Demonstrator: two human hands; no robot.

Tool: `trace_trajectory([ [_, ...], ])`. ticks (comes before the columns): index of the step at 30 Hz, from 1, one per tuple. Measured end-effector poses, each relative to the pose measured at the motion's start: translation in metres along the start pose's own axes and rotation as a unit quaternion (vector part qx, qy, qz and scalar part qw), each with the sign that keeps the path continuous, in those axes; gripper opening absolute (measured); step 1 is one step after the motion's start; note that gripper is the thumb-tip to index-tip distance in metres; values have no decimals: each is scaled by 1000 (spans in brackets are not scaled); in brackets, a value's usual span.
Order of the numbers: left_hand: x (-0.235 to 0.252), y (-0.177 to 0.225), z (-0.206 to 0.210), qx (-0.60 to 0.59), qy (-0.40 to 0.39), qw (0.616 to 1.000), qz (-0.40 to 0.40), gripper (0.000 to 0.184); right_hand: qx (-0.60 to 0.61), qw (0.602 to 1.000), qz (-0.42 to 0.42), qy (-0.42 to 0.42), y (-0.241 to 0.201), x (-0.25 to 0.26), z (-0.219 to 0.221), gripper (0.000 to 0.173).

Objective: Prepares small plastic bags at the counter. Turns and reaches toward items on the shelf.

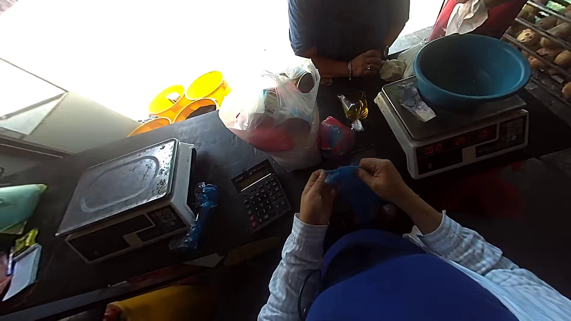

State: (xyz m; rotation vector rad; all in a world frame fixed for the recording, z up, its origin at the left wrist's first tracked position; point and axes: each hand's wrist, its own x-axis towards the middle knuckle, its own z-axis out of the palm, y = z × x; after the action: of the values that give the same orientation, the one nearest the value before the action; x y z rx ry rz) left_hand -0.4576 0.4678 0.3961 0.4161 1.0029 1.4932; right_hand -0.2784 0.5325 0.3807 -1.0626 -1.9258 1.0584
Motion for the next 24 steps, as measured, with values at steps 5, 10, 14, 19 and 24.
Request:
trace_trajectory([
  [5,2,3,-13,42,-62,992,102,11,460,871,171,-29,-12,12,10,25],
  [10,6,24,-47,319,-219,897,216,11,639,722,248,-91,-15,26,13,20],
  [14,3,27,-40,670,128,657,322,18,352,916,111,-154,-16,37,18,21],
  [19,-3,42,-42,726,212,603,253,34,-124,962,236,52,54,132,-23,57],
  [24,-9,46,-40,704,199,610,304,42,-216,897,385,10,107,184,-15,61],
])
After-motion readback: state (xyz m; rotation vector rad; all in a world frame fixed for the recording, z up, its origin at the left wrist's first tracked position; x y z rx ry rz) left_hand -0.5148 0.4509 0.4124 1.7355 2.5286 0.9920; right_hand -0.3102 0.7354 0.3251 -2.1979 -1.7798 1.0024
